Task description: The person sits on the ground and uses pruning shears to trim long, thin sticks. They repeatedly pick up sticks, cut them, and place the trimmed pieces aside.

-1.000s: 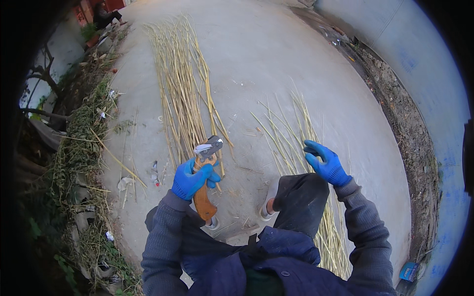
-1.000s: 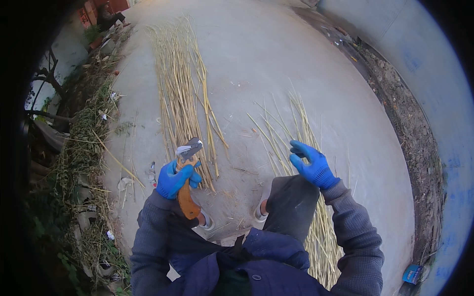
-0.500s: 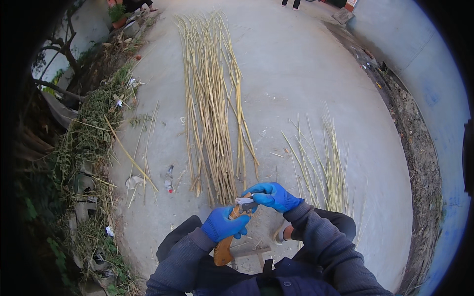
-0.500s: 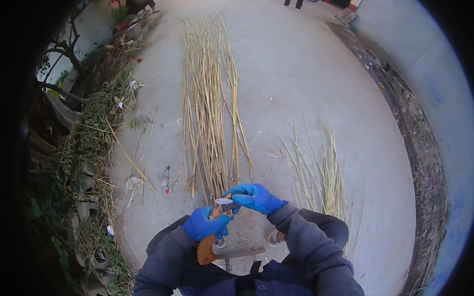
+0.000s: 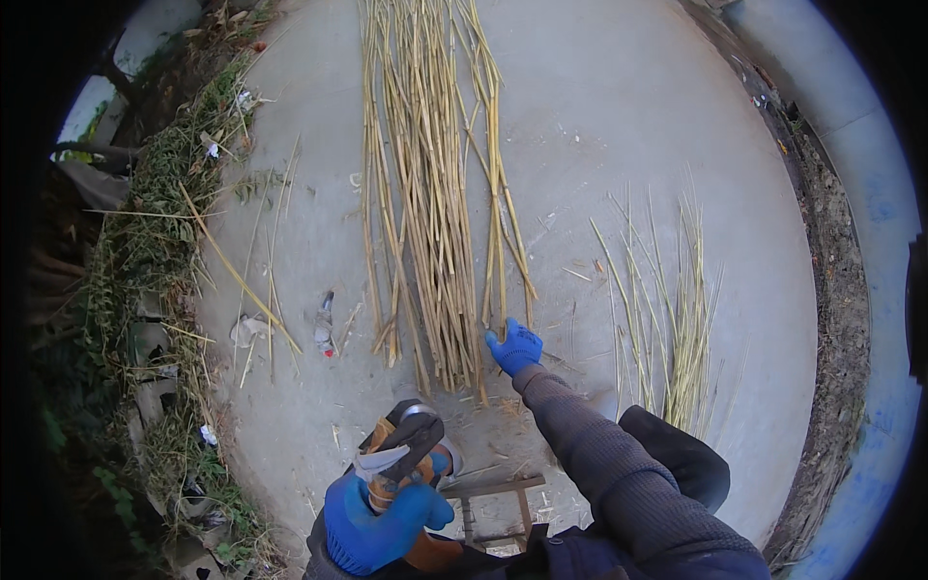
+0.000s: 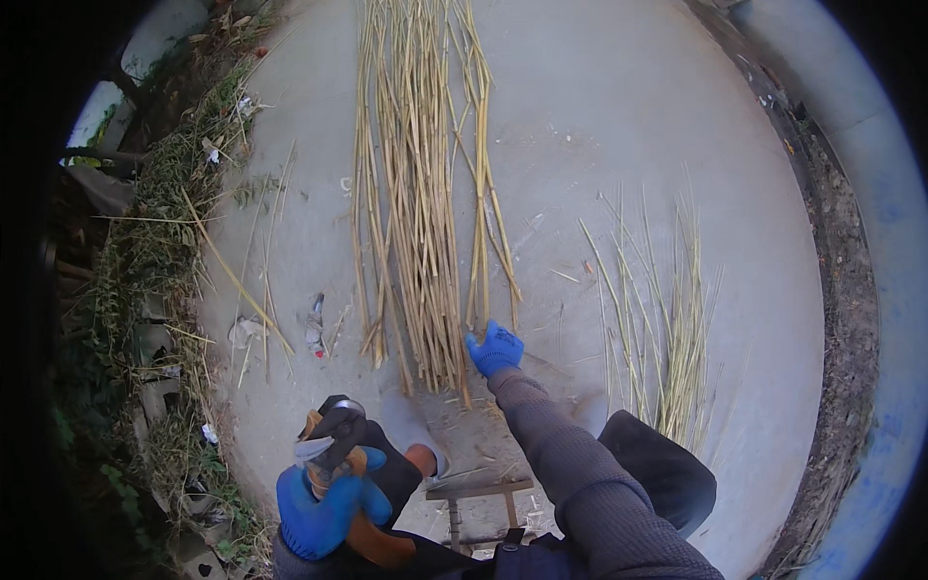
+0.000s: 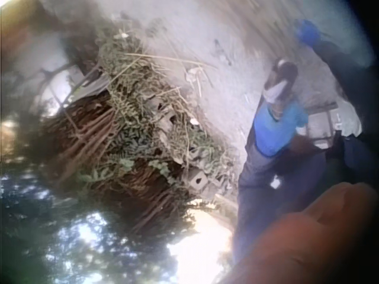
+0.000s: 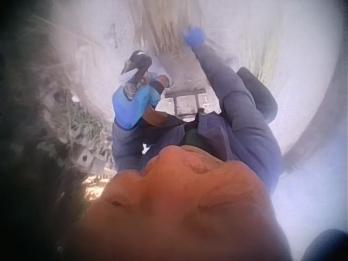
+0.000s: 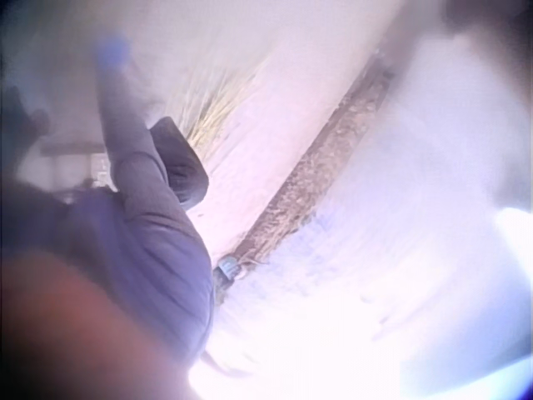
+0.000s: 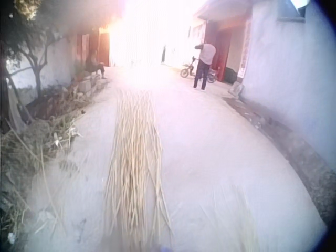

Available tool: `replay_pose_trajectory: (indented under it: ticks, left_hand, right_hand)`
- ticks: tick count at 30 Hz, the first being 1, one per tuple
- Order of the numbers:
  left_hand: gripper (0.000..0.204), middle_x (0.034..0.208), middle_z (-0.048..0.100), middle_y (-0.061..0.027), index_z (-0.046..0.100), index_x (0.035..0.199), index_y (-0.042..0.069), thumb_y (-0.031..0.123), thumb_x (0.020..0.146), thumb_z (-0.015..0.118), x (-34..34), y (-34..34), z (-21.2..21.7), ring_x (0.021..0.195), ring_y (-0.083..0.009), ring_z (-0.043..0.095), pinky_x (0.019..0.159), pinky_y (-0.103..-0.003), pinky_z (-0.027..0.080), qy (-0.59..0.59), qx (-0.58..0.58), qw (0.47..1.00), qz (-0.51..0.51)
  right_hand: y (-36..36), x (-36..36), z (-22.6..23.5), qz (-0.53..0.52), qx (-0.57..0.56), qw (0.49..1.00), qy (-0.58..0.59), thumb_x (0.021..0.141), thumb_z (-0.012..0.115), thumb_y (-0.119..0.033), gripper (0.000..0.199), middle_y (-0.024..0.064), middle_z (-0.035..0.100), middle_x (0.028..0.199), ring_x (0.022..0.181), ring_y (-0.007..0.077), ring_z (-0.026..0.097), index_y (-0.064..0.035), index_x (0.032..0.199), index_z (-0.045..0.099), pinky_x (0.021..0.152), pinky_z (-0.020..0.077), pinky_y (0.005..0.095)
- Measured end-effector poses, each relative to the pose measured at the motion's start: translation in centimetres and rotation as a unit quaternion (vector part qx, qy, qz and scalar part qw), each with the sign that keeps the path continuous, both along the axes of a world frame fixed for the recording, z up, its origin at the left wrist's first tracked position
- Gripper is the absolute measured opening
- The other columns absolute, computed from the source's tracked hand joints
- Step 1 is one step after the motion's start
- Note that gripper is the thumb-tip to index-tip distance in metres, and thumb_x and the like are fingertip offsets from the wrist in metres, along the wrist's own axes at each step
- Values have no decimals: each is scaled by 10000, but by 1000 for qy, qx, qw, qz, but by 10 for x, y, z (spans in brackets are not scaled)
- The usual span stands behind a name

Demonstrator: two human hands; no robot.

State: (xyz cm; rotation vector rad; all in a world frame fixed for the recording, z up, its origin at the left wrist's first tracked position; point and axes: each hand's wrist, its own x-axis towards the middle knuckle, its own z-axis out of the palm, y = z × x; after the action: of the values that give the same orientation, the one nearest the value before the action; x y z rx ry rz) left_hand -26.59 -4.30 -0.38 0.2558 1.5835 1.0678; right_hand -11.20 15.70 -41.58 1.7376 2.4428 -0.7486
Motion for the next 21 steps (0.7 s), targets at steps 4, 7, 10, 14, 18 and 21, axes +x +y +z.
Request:
replay_pose_trajectory:
  ticks: [4,7,10,14,18,21]
  left_hand:
    - [285,772,663,-100,616,1147,-54,3,871,573,3,7,0,690,-156,630,637,-288,507,-13,-1,999,34]
    - [294,769,655,-96,606,1157,-54,-6,871,563,3,10,-3,681,-153,625,637,-287,506,7,-17,999,33]
    - [306,749,634,-78,591,1170,-58,19,876,562,3,12,-5,637,-142,602,609,-264,489,15,40,998,36]
    - [325,757,667,-136,581,1186,-73,80,899,573,1,10,-6,656,-173,643,612,-306,516,49,-13,999,-16]
    - [316,769,670,-124,582,1190,-73,84,916,569,3,4,-10,657,-165,642,612,-294,520,57,75,995,13]
    - [314,742,667,-111,596,1183,-63,144,948,570,3,-1,-18,618,-158,630,586,-278,520,76,100,992,29]
  right_hand:
    - [24,-22,-22,-13,-45,999,-18,813,657,-413,605,191,694,952,892,338,673,-26,1269,566,795,517,431]
    - [35,-19,-25,-30,-97,989,108,826,648,-333,563,160,682,869,794,260,670,-27,1289,556,738,521,387]
    - [43,-4,-2,-14,-244,942,229,845,613,-234,499,113,667,853,756,197,645,-13,1289,553,734,521,334]
    - [45,8,65,-69,-427,796,424,876,562,-145,408,65,659,898,792,159,626,27,1246,567,773,515,285]
    - [28,9,150,-133,-438,681,572,929,559,-138,334,58,660,906,787,146,623,29,1218,577,776,510,268]
    - [5,29,212,-53,-393,749,531,941,589,-145,317,60,661,908,803,134,626,22,1210,574,787,515,271]
